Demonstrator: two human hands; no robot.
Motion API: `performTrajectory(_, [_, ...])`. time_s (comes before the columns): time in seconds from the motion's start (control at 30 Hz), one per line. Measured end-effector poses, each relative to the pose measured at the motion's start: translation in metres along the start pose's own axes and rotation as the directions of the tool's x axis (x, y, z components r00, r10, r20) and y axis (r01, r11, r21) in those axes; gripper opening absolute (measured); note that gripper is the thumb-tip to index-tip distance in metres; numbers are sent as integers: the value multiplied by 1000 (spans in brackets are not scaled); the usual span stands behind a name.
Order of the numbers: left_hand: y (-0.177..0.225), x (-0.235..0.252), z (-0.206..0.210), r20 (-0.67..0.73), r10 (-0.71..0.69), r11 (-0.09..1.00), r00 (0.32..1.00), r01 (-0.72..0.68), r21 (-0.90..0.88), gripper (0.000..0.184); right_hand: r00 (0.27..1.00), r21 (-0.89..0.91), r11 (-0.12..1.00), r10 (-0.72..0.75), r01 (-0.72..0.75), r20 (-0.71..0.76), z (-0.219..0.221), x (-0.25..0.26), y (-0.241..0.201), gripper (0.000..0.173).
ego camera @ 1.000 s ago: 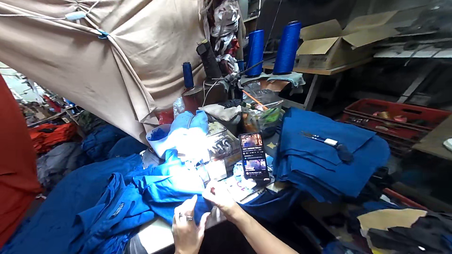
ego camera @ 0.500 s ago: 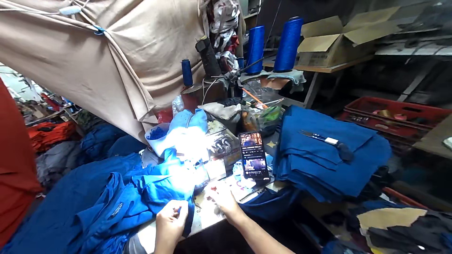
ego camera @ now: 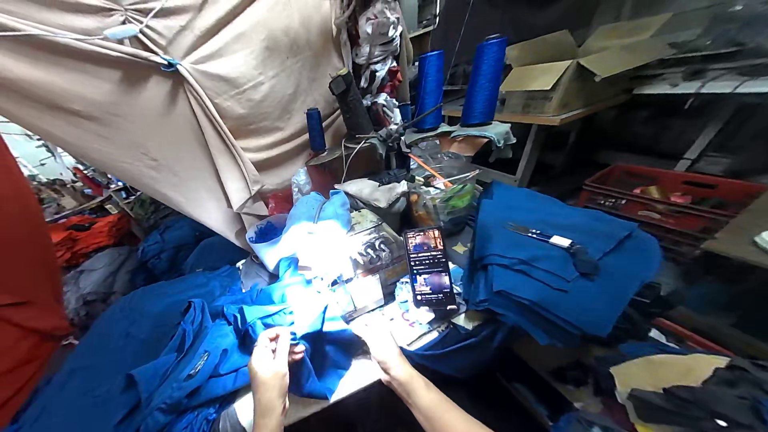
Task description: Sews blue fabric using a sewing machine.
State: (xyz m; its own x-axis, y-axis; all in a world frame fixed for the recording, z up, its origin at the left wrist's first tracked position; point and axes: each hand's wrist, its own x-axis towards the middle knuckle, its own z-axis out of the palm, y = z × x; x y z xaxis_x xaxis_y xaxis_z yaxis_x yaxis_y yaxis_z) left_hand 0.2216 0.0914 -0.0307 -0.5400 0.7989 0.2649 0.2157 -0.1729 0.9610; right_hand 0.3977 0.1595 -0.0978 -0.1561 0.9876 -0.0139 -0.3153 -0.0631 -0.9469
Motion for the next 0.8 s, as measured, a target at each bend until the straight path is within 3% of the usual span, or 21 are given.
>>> performTrajectory(0.03, [-5, 4, -1, 3, 137, 978, 991, -136, 156, 20, 1000, -17, 1000, -7, 7, 4, 2, 2, 0, 5])
performTrajectory(0.1, [-11, 14, 0, 34, 374, 821, 927, -348, 452, 38, 996, -65, 998, 0, 6, 91, 5, 5, -4, 15])
performTrajectory(0.2, [-8, 30, 3, 68, 496, 671, 866, -432, 603, 27, 977, -172, 985, 35, 1, 211, 12, 10, -10, 21])
performTrajectory(0.3, [0, 42, 7, 46, 523, 626, 851, -419, 658, 13, 992, -134, 989, -52, 67, 113, 13, 13, -8, 14])
performTrajectory(0.4, [2, 47, 8, -13, 542, 641, 840, -404, 652, 22, 995, -158, 982, -100, 99, 4, 5, 14, -7, 16])
performTrajectory(0.5, [0, 45, 10, -48, 577, 658, 815, -430, 618, 20, 994, -204, 975, -76, 92, 84, -7, 4, -2, 16])
performTrajectory(0.6, [0, 33, 10, -74, 621, 711, 781, -520, 474, 17, 986, -240, 970, 13, 28, 166, -20, -14, -2, 17])
performTrajectory(0.8, [-29, -22, 22, 135, 700, 686, 701, -713, 144, 9, 973, -81, 997, 13, 5, 229, -41, -40, -7, 10])
